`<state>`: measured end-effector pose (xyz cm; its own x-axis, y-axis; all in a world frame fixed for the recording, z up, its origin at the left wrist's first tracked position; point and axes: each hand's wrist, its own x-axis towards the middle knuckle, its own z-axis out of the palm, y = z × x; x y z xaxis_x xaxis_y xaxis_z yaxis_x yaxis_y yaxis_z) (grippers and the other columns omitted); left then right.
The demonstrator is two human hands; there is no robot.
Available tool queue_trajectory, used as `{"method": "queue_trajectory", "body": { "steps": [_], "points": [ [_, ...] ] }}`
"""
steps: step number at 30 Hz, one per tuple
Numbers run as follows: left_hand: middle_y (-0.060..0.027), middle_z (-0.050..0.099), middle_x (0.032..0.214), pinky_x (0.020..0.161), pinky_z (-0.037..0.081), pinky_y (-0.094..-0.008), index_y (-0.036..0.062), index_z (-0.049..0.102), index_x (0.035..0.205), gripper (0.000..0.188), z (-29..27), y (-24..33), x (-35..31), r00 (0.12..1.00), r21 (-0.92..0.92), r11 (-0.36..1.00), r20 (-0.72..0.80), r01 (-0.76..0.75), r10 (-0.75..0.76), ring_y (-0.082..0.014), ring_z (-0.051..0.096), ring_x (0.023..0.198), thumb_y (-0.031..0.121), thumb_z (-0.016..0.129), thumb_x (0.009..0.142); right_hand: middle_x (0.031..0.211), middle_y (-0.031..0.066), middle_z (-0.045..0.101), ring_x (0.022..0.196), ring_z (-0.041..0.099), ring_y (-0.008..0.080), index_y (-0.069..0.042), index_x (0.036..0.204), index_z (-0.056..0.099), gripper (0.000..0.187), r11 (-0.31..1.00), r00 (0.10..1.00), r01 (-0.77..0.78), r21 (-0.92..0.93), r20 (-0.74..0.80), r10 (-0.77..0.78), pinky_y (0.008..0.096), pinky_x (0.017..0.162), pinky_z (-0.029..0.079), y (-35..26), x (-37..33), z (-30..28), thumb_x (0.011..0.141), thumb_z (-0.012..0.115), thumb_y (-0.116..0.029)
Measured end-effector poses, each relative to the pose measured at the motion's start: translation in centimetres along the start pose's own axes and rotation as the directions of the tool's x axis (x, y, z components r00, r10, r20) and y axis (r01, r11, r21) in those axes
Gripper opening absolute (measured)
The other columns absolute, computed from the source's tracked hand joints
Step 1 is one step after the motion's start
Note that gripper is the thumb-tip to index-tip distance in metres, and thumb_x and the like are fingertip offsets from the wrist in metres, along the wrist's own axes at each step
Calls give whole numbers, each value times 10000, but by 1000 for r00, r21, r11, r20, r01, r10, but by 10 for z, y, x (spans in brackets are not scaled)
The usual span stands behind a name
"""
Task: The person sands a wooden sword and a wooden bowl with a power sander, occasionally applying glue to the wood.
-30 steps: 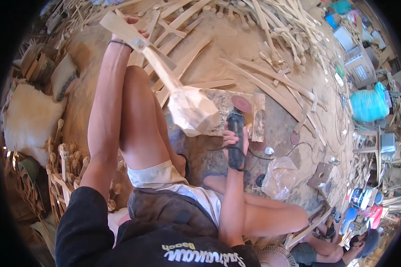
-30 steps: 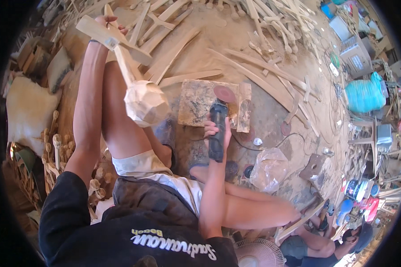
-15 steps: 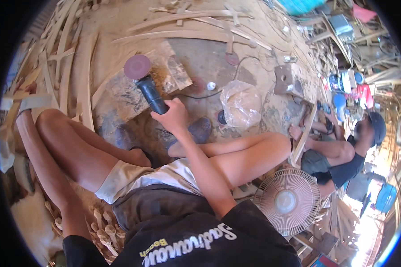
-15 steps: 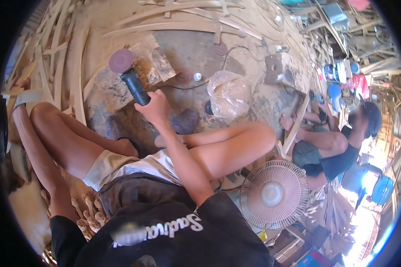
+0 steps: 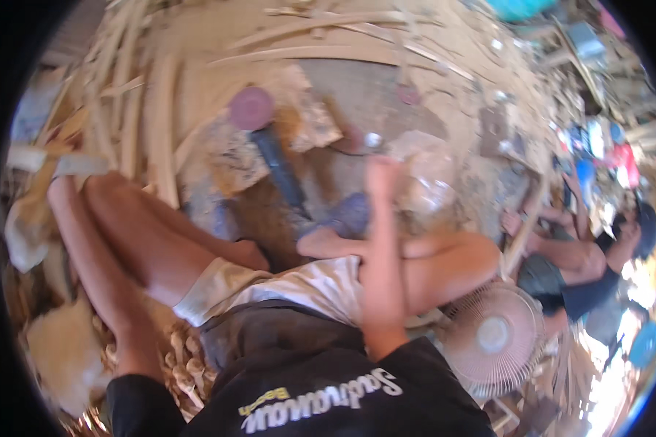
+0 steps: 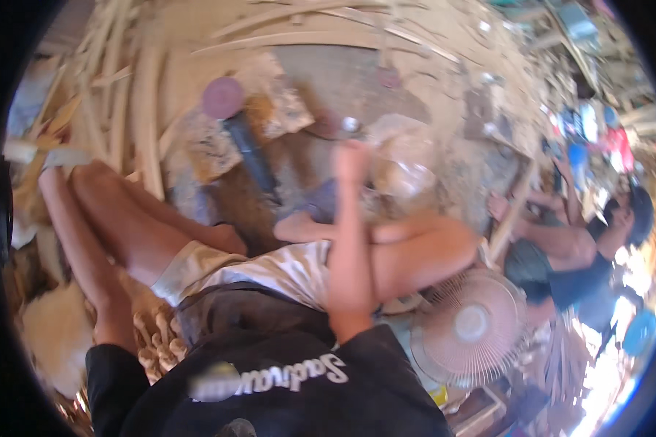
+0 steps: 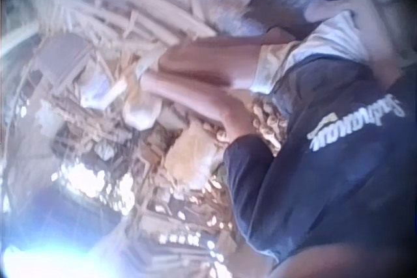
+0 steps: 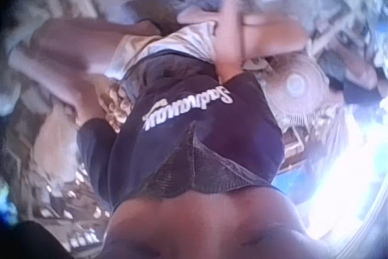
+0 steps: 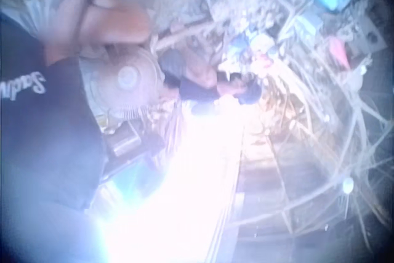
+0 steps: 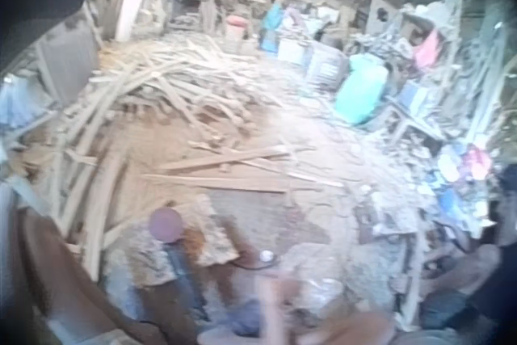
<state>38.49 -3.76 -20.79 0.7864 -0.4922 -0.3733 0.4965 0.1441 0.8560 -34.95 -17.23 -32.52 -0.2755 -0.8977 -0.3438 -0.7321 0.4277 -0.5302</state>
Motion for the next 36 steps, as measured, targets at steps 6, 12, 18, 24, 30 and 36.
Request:
{"method": "queue_trajectory", "body": {
  "steps": [6, 12, 18, 24, 30, 36],
  "points": [
    [-121, 635, 802, 565, 544, -481, 73, 655, 922, 299, 105, -2, 27, 986, -182, 983, 169, 35, -3, -307, 629, 674, 363, 608, 977, 1189, 241, 776, 1127, 744, 430, -37, 1181, 797, 381, 822, 971, 46, -568, -169, -171, 578, 979, 575, 204, 205, -47, 1000, 665, -346],
    [-99, 649, 776, 542, 533, -465, 74, 693, 840, 347, 82, 20, 8, 997, -124, 992, 73, -9, 18, -287, 631, 655, 380, 599, 974, 1124, 245, 812, 1051, 797, 435, -28, 1080, 829, 272, 802, 994, -76, -593, -105, 17, 555, 900, 644, 184, 140, 26, 995, 657, -221],
    [-100, 655, 804, 582, 531, -464, 73, 688, 880, 300, 92, 24, 3, 990, -195, 978, 105, -75, 97, -276, 637, 698, 338, 591, 981, 1107, 266, 815, 1035, 806, 439, -4, 1084, 842, 293, 844, 964, -206, -495, -251, 88, 550, 898, 655, 149, 164, -28, 989, 666, -218],
    [-111, 667, 849, 601, 561, -490, 82, 692, 965, 224, 98, 10, -10, 980, -213, 970, -184, -120, 80, -278, 670, 733, 277, 587, 996, 1153, 247, 820, 1078, 801, 386, 67, 1107, 825, 300, 938, 805, -335, 95, -489, 337, 465, 968, 632, 89, 137, -71, 1008, 708, -191],
    [-101, 641, 915, 593, 567, -494, 80, 690, 1061, 297, 78, 3, -6, 962, -218, 962, -251, -167, 110, -275, 660, 726, 366, 631, 1006, 1128, 135, 842, 1039, 770, 187, 54, 1192, 829, 225, 701, 839, 536, 470, -390, -380, 345, 925, 597, -136, -18, -91, 1058, 731, -98],
    [-43, 489, 585, 404, 433, -408, 170, 573, 819, 352, 109, 9, -19, 971, -246, 960, -228, -131, 74, -241, 529, 440, 479, 676, 951, 790, 47, 729, 674, 580, 67, -32, 1095, 866, 188, 248, 441, 808, 534, -268, -857, 305, 596, 470, -305, -186, -107, 921, 848, 37]
  ]
}}
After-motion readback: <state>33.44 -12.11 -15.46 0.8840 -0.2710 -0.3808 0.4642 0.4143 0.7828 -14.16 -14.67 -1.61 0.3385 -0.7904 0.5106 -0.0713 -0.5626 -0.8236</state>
